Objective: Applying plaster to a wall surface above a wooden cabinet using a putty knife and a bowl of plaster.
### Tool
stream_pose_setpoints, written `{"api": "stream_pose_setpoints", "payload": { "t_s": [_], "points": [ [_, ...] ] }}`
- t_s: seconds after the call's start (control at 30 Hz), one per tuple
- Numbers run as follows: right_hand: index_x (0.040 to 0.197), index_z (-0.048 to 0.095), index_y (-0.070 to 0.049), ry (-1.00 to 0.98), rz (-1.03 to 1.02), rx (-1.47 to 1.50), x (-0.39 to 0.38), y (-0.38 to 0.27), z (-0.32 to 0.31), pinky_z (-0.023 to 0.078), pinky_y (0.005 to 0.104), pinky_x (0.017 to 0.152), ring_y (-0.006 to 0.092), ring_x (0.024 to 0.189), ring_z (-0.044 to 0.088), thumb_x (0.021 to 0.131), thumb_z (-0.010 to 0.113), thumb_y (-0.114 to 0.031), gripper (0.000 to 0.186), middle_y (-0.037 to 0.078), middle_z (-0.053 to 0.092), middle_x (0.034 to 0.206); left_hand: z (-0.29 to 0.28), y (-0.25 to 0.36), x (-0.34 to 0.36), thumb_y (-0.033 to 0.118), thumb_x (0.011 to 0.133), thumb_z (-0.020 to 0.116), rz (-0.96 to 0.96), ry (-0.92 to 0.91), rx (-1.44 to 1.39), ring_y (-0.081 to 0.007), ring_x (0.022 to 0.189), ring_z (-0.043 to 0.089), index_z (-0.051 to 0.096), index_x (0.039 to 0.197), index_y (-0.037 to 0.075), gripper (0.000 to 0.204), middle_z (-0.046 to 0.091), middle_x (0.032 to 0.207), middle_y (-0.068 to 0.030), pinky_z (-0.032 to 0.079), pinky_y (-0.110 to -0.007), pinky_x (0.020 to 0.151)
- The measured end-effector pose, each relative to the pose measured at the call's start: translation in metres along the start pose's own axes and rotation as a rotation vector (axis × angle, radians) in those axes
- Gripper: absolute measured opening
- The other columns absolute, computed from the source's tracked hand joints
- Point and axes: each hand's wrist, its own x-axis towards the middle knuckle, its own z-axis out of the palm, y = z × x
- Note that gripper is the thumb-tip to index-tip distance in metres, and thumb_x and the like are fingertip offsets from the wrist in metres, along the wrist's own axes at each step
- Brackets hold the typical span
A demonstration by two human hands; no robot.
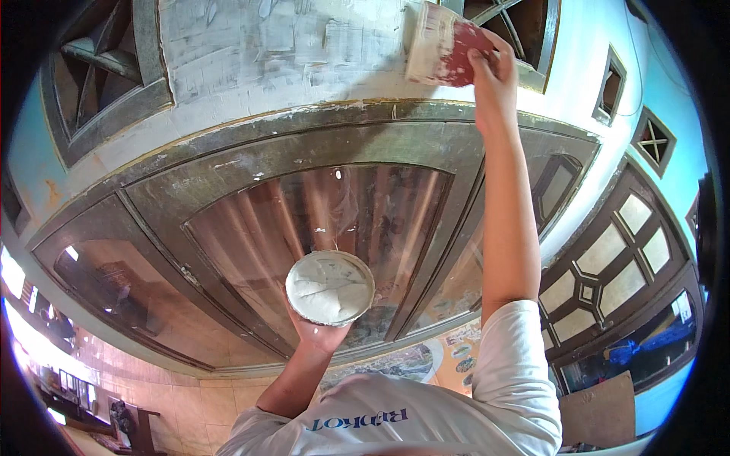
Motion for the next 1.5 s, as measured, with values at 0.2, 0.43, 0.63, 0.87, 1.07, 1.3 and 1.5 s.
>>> {"api": "stream_pose_setpoints", "payload": {
  "t_s": [0.2,0.43,0.63,0.87,1.07,1.3,1.5],
  "points": [
    [0.13,0.055,-0.007,-0.05,0.027,-0.072,-0.002,0.014,0.0,0.049,0.0264,0.082,0.0114,0.095,0.06,0.098,0.059,-0.002,0.034,0.008,0.066,0.107,0.012,-0.013,0.004,0.067,0.093,0.049,0.125,-0.143,0.186,-0.0335,0.134,0.048,0.051,0.142,0.021,0.068,0.051,0.146,-0.0061,0.04,-0.055,0.111],
    [0.129,0.057,-0.008,-0.061,-0.087,0.072,-0.001,0.008,0.009,0.049,0.0266,0.085,0.0118,0.097,0.06,0.097,0.06,-0.001,0.034,0.007,0.066,0.109,0.009,-0.018,0.01,0.071,0.091,0.048,0.003,-0.006,-0.005,-0.0342,0.134,0.048,0.05,0.143,0.022,0.072,0.051,0.146,-0.0062,0.04,-0.056,0.111],
    [0.129,0.056,-0.006,-0.02,-0.032,-0.053,-0.002,0.019,-0.012,0.049,0.0262,0.08,0.0109,0.092,0.061,0.097,0.06,-0.001,0.033,0.007,0.066,0.107,0.014,-0.027,0.011,0.072,0.091,0.047,0.169,-0.141,0.268,-0.0338,0.134,0.047,0.049,0.144,0.022,0.074,0.049,0.148,-0.0062,0.04,-0.056,0.111],
    [0.13,0.059,-0.005,0.021,-0.039,0.113,0.03,0.006,-0.001,0.047,0.0281,0.094,0.0136,0.107,0.059,0.096,0.061,-0.001,0.034,0.006,0.064,0.117,0.017,-0.03,0.011,0.071,0.091,0.047,0.148,-0.055,0.281,-0.034,0.133,0.048,0.05,0.143,0.022,0.072,0.051,0.146,-0.0066,0.04,-0.056,0.111],
    [0.13,0.058,-0.004,-0.011,-0.042,-0.03,0.056,0.04,-0.011,0.047,0.0273,0.093,0.0136,0.106,0.061,0.096,0.061,0.0,0.035,0.007,0.065,0.117,0.015,-0.031,0.009,0.067,0.093,0.047,0.321,-0.149,0.606,-0.0309,0.133,0.048,0.045,0.145,0.021,0.07,0.047,0.148,-0.0061,0.04,-0.054,0.111],
    [0.125,0.058,-0.003,-0.091,-0.123,0.097,0.068,0.016,0.001,0.047,0.0302,0.094,0.0167,0.11,0.059,0.097,0.056,0.0,0.029,0.005,0.064,0.117,0.009,-0.035,0.018,0.061,0.095,0.047,0.415,0.005,0.752,-0.0279,0.132,0.049,0.043,0.145,0.022,0.063,0.044,0.149,-0.0043,0.043,-0.052,0.108],
    [0.13,0.059,-0.005,0.013,-0.023,0.103,0.073,0.037,-0.016,0.048,0.0259,0.089,0.0114,0.101,0.061,0.096,0.062,-0.002,0.034,0.005,0.066,0.114,0.015,-0.038,0.015,0.054,0.095,0.053,0.141,0.054,0.245,-0.0288,0.131,0.05,0.049,0.14,0.022,0.054,0.05,0.142,-0.0026,0.047,-0.053,0.105]
  ]
}}
